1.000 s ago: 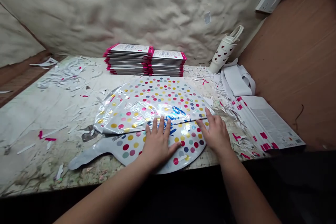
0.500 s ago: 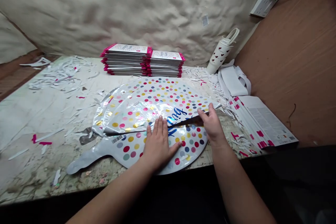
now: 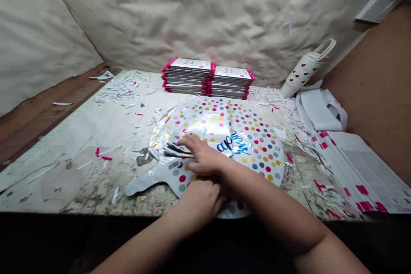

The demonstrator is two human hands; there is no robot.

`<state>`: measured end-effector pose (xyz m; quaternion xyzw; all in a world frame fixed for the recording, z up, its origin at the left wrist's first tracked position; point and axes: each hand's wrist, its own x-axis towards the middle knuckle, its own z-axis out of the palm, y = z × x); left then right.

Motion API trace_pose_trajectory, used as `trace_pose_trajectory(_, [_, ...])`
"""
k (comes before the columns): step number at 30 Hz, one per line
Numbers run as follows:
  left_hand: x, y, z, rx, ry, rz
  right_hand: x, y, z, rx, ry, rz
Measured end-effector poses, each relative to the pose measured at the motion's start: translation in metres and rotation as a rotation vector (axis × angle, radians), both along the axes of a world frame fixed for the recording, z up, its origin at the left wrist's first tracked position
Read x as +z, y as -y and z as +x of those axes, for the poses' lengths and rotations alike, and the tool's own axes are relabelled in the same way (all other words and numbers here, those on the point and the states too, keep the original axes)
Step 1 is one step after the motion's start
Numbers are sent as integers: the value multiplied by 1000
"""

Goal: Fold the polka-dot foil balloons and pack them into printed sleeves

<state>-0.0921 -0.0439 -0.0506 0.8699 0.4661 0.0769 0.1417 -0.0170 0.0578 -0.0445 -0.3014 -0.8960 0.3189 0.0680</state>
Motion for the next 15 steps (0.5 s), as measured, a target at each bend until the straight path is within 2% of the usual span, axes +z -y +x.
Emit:
trace_pose_trajectory(2, [8,1,-31,-18,30,28,-3,-1,10,-43,-90,31])
trace_pose_trajectory(4, [12,-8,-67,62,11,227,-7,0,15,-43,-101,79])
trace_pose_trajectory(6, [13,-24,-98,136,-104,368,-10,2,14,-38,-101,145])
trace_pose_trajectory(8, [15,-39,-117,110,-200,402,-13,3,8,-87,-98,217])
trace_pose_trajectory(11, [22,-45,-119,87,-226,489,-16,7,-5,-198,-25,319])
trace_pose_trajectory(13, [25,-39,-109,125,-160,613,-17,9,-12,-233,50,361])
trace_pose_trajectory(15, [22,-29,-97,108,-74,671,-13,6,-12,-236,99,370])
